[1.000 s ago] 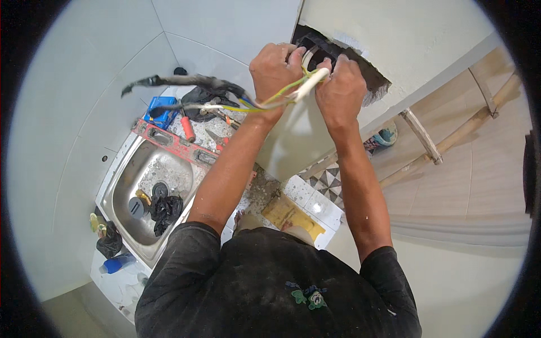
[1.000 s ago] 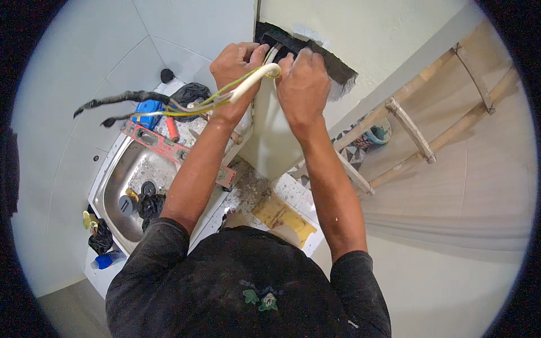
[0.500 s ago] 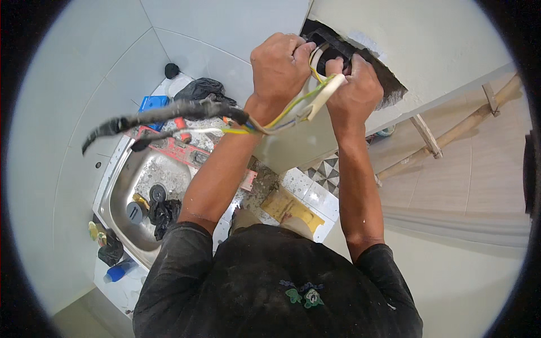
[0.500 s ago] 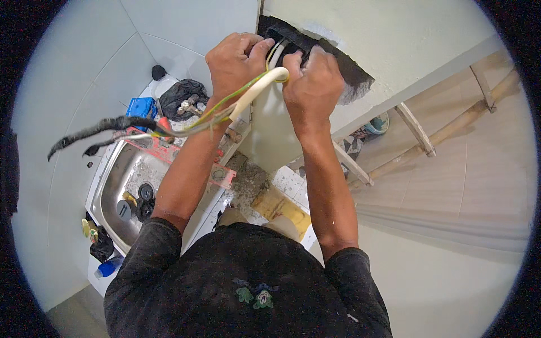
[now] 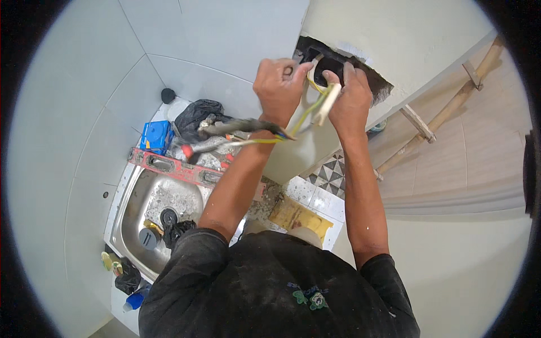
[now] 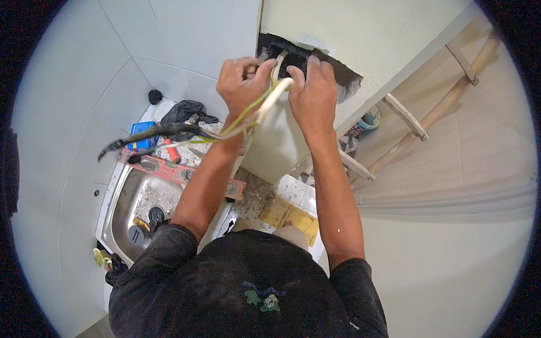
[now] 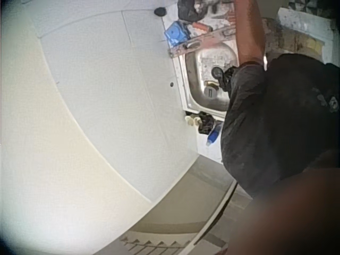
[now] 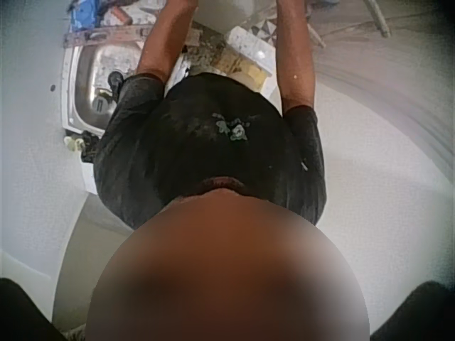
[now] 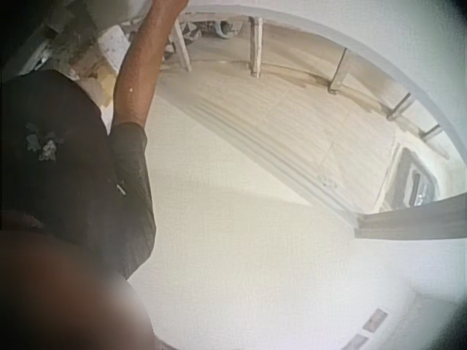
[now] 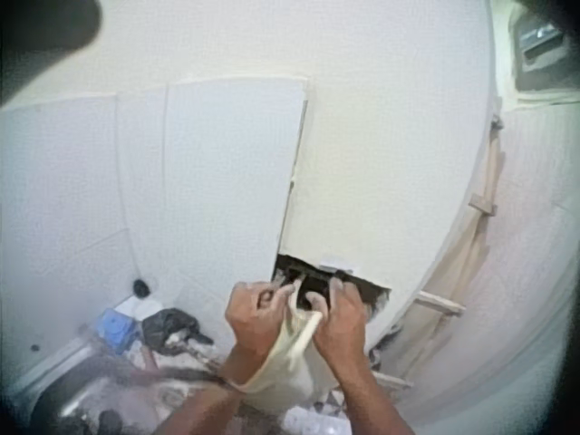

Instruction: Cutting wires and preparing an electrical box for installation in a wall.

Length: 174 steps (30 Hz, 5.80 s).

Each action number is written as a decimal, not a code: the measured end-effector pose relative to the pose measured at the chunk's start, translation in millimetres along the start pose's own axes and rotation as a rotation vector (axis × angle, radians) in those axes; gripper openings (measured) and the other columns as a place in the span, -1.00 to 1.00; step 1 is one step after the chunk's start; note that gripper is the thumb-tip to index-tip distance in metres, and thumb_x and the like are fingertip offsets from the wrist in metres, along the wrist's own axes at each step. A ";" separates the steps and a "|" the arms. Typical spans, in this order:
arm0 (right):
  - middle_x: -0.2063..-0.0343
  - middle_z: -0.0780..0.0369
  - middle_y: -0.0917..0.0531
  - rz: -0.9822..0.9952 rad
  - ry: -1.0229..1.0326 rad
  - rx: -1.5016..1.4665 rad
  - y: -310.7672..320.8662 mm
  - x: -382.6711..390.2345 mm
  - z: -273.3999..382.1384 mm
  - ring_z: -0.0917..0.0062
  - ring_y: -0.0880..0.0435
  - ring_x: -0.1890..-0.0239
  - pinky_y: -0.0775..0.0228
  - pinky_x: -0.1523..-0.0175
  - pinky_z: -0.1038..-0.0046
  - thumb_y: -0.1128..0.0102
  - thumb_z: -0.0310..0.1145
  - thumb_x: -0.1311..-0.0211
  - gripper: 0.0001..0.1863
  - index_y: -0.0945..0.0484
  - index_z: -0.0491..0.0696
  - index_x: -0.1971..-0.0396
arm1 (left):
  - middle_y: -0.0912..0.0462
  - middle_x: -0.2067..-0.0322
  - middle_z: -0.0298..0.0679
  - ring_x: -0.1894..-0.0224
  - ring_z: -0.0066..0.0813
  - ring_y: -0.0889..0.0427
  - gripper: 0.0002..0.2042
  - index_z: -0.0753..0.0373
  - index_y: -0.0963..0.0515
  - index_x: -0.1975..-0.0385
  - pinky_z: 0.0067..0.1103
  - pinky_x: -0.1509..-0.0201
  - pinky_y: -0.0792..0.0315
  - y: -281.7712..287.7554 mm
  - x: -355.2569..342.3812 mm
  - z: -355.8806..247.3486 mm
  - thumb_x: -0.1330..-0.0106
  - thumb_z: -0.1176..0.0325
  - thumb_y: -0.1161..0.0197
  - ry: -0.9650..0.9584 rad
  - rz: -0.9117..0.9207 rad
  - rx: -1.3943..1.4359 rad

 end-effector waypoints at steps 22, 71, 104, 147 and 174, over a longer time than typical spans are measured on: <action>0.40 -0.02 -0.59 -0.070 -0.180 0.074 0.3 9.0 6.7 0.06 -0.54 0.25 -0.37 0.12 0.15 -0.29 -0.32 -0.10 -0.74 -0.60 -0.25 0.38 | -0.44 0.58 -0.29 0.55 -0.32 -0.48 -0.78 0.18 -0.59 0.46 -0.43 0.50 -0.36 2.1 -19.0 7.3 0.09 0.38 -0.51 -0.049 0.170 -0.028; 0.57 0.10 -0.65 0.170 -0.344 0.031 9.6 0.2 -4.6 0.60 -0.54 0.53 -0.40 0.35 0.47 -0.30 -0.25 -0.15 -0.72 -0.67 -0.19 0.32 | -0.49 0.43 -0.17 0.45 -0.13 -0.57 -0.53 0.22 -0.52 -0.05 -0.30 0.36 -0.51 10.1 30.9 0.7 -0.07 0.35 -0.31 0.066 0.334 0.036; 0.42 -0.09 -0.64 1.163 -0.464 0.151 63.5 414.3 -142.7 0.01 -0.64 0.33 -0.49 0.13 0.13 -0.19 -0.16 -0.10 -0.68 -0.66 -0.13 0.33 | -0.57 0.58 -0.14 0.56 -0.33 -0.53 -0.72 0.31 -0.64 0.20 -0.47 0.40 -0.42 179.3 256.5 -65.4 -0.11 0.33 -0.35 0.652 0.735 -0.235; 0.56 0.14 -0.68 1.501 -1.006 -0.208 125.3 617.2 -198.3 0.49 -0.64 0.63 -0.52 0.50 0.46 -0.21 -0.32 -0.19 -0.74 -0.64 -0.23 0.29 | -0.68 0.41 -0.07 0.36 -0.23 -0.66 -0.78 0.31 -0.64 0.31 -0.42 0.20 -0.50 519.1 218.0 -42.5 -0.18 0.28 -0.28 0.793 -0.115 -1.041; 0.54 0.16 -0.67 1.661 -0.917 -0.083 58.3 524.7 -54.0 0.54 -0.60 0.63 -0.39 0.58 0.51 -0.10 -0.37 -0.23 -0.78 -0.61 -0.18 0.23 | -0.65 0.37 -0.05 0.32 -0.20 -0.66 -0.81 0.31 -0.62 0.31 -0.42 0.22 -0.50 415.6 177.3 45.3 -0.17 0.32 -0.30 0.981 0.148 -0.219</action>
Point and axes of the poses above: each hand's wrist, its own x-axis away from the middle knuckle, its own y-axis out of the back of the hand, z = x × y, the point moved 5 cm from there along -x, towards the middle knuckle
